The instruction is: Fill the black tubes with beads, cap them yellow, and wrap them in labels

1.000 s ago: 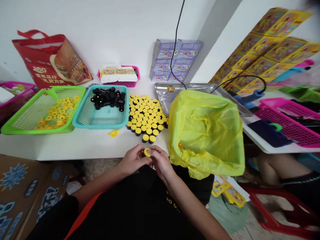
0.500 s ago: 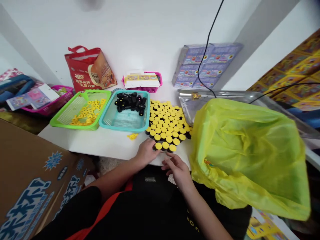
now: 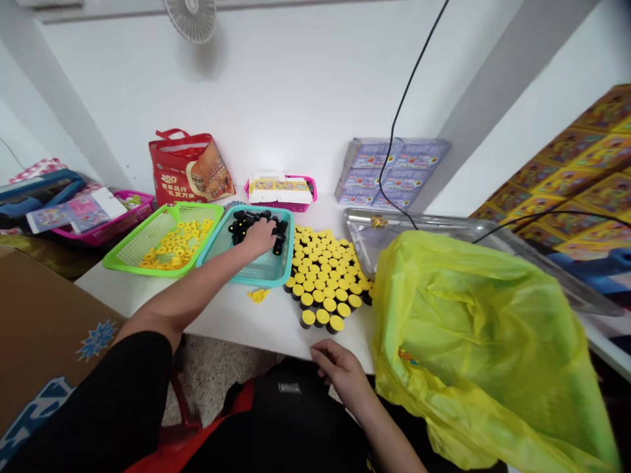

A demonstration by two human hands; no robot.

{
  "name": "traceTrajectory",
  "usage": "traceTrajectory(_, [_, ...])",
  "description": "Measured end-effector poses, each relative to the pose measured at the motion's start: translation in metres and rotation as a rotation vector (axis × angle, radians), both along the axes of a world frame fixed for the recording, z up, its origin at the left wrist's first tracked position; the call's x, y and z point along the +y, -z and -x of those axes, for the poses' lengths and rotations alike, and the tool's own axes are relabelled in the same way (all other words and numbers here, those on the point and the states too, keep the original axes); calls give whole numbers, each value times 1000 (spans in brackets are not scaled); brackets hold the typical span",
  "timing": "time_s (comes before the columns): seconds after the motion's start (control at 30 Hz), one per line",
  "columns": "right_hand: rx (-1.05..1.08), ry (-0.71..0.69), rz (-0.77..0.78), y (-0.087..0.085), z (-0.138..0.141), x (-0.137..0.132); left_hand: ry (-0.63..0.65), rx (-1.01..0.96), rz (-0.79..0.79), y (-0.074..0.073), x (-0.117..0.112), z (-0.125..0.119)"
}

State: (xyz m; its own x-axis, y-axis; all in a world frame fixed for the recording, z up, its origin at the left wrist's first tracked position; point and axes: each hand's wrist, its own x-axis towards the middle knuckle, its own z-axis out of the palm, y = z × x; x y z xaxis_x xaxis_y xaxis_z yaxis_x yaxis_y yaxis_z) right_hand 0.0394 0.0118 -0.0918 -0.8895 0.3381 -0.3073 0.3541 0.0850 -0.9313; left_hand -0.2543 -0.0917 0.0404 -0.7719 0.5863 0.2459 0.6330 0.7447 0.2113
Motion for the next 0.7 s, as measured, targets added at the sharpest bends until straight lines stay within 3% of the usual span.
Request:
traceTrajectory(0.07, [12, -14, -15, 4, 1, 2, -4, -14, 34, -5, 17, 20])
traceTrajectory(0.17, [47, -5, -17, 5, 1, 1, -2, -67, 85, -11, 27, 29])
traceTrajectory(0.33, [162, 64, -91, -23, -11, -9, 37, -77, 77, -31, 21, 5])
traceTrajectory(0.43, [364, 201, -291, -51, -16, -7, 107, -17, -88, -31, 15, -36])
traceTrajectory(0.5, [470, 316, -407, -67, -19, -1, 302, -239, -450, -19, 9, -82])
traceTrajectory(0.53, [499, 342, -456, -72, -21, 2, 442, -401, -533, -10, 7, -108])
traceTrajectory(0.6, [503, 309, -525, -80, -27, 7, 577, -569, -691, 10, 6, -160])
traceTrajectory(0.7, [444, 235, -573, -85, -40, 16, 613, -721, -866, 34, 19, -212])
